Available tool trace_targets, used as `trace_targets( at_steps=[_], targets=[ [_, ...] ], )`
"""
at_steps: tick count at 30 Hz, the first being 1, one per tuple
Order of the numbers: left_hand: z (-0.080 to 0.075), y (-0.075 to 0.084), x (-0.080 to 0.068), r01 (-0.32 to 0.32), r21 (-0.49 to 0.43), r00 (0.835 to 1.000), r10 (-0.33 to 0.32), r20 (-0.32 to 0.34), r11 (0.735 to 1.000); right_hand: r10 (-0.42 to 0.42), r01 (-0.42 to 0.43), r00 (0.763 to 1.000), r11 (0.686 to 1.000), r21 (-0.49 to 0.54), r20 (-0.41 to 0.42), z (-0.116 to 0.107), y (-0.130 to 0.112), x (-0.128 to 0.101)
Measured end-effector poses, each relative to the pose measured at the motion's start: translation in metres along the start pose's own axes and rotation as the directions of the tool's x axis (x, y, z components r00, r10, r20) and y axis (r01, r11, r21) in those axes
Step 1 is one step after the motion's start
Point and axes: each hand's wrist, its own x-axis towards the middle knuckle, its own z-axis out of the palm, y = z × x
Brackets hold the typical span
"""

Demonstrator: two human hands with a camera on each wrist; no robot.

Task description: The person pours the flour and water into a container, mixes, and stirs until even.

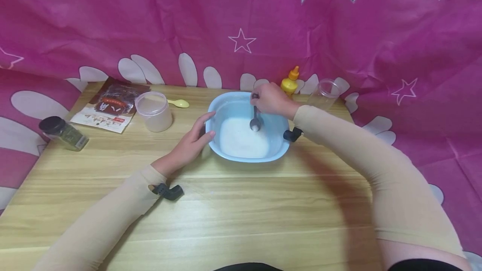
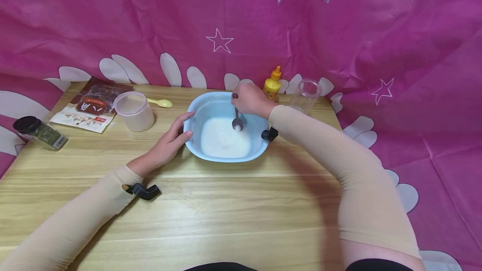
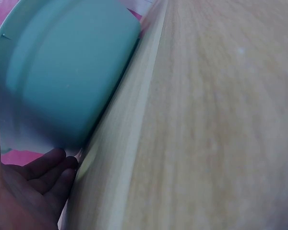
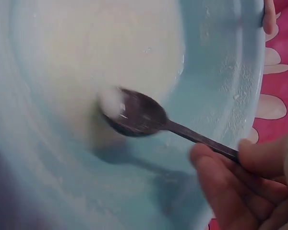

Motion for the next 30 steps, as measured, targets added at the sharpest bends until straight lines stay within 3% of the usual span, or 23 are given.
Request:
trace_targets(
  at_steps=[4,8,13,15,19,24,27,30],
  targets=[
    [0.000,-0.001,-0.001,0.003,-0.004,1.000,-0.003,0.001,1.000,0.009,-0.003,0.998,0.995,0.099,-0.060,0.007,-0.005,0.003],
    [0.001,0.000,-0.001,0.003,-0.005,1.000,-0.003,0.004,1.000,0.012,0.001,0.999,0.957,0.289,-0.041,0.015,-0.010,0.004],
    [0.000,0.000,-0.001,-0.002,-0.010,1.000,0.003,0.008,1.000,-0.019,-0.045,0.992,0.863,0.504,0.122,0.023,-0.014,0.002],
    [0.000,0.000,0.000,-0.003,-0.008,1.000,0.003,0.006,1.000,-0.055,-0.060,0.978,0.851,0.521,0.202,0.024,-0.013,0.000],
    [0.000,0.000,0.000,-0.002,0.005,1.000,0.002,-0.002,1.000,-0.101,-0.070,0.939,0.879,0.471,0.328,0.020,-0.007,-0.005],
    [0.000,-0.001,0.001,0.006,0.003,1.000,-0.006,0.006,1.000,-0.095,-0.043,0.908,0.948,0.315,0.408,0.005,0.007,-0.009],
    [0.000,-0.002,0.001,0.009,-0.003,1.000,-0.008,0.005,1.000,-0.084,-0.002,0.916,0.977,0.212,0.393,-0.005,0.013,-0.010],
    [0.001,-0.002,0.000,0.006,-0.006,1.000,-0.006,0.001,1.000,-0.070,0.037,0.945,0.993,0.111,0.319,-0.013,0.016,-0.010]
  ],
)
